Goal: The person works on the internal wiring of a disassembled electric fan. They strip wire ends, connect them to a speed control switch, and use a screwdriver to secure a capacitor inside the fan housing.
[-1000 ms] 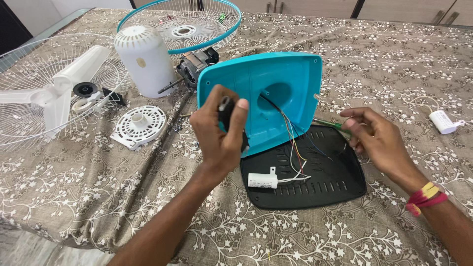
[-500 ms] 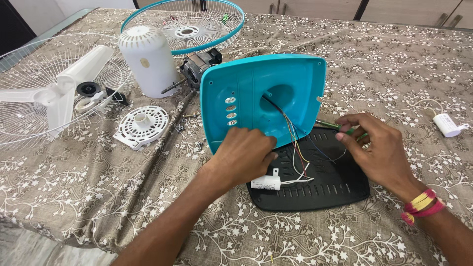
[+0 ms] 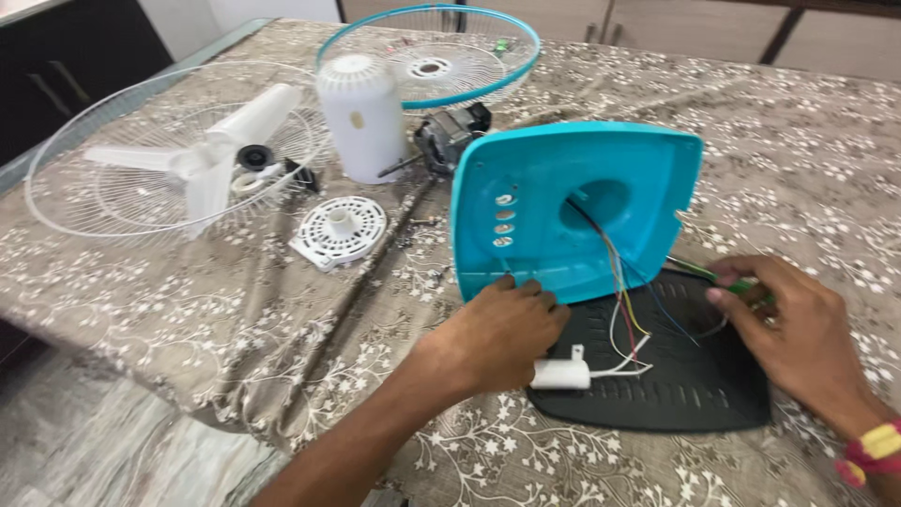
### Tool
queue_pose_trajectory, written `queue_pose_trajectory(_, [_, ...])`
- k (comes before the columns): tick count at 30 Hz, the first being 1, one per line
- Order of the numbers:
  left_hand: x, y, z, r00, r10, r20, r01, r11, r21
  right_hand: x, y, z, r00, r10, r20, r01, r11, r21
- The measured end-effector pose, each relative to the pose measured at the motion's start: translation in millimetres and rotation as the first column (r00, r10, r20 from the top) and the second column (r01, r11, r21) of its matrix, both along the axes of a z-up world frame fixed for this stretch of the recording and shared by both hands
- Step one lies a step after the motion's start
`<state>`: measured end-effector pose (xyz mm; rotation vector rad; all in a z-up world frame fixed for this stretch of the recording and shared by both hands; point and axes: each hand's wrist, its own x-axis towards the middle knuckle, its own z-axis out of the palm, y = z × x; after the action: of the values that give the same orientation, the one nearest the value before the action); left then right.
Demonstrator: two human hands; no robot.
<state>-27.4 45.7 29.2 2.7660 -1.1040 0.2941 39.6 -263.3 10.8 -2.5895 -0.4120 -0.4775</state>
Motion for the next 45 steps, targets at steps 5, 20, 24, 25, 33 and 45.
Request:
queue_pose_trajectory(5, [-27,34,18,0.983,-0.064,-0.172,0.008,0.951,-0.31,4,-4,-8,1.0,-0.013,0.003,0.013,1.0,0.003])
queue_pose_trajectory(20, [43,112,-28,0.857,0.49,-0.158,-0.514,0.829,-0.221,8,-4,-20,0.998,-0.063,0.01,0.063,0.998,-0.009])
queue_pose_trajectory(24, [48,108,-42,0.831,0.544,-0.117,-0.556,0.803,-0.214,9,-5,-22,0.997,-0.082,0.014,0.082,0.995,-0.063])
queue_pose_trajectory(25, [48,108,-43,0.82,0.558,-0.126,-0.572,0.793,-0.212,9,-5,-23,0.997,-0.076,0.029,0.078,0.995,-0.065])
queue_pose_trajectory(33, [51,133,-44,0.826,0.51,-0.242,-0.564,0.725,-0.396,11,-4,-27,0.996,-0.085,-0.027,0.083,0.994,-0.077])
queue_pose_trajectory(45, [54,160,-39,0.656,0.755,-0.008,-0.554,0.474,-0.685,19,-7,-37,0.995,-0.092,-0.036,0.091,0.995,-0.029])
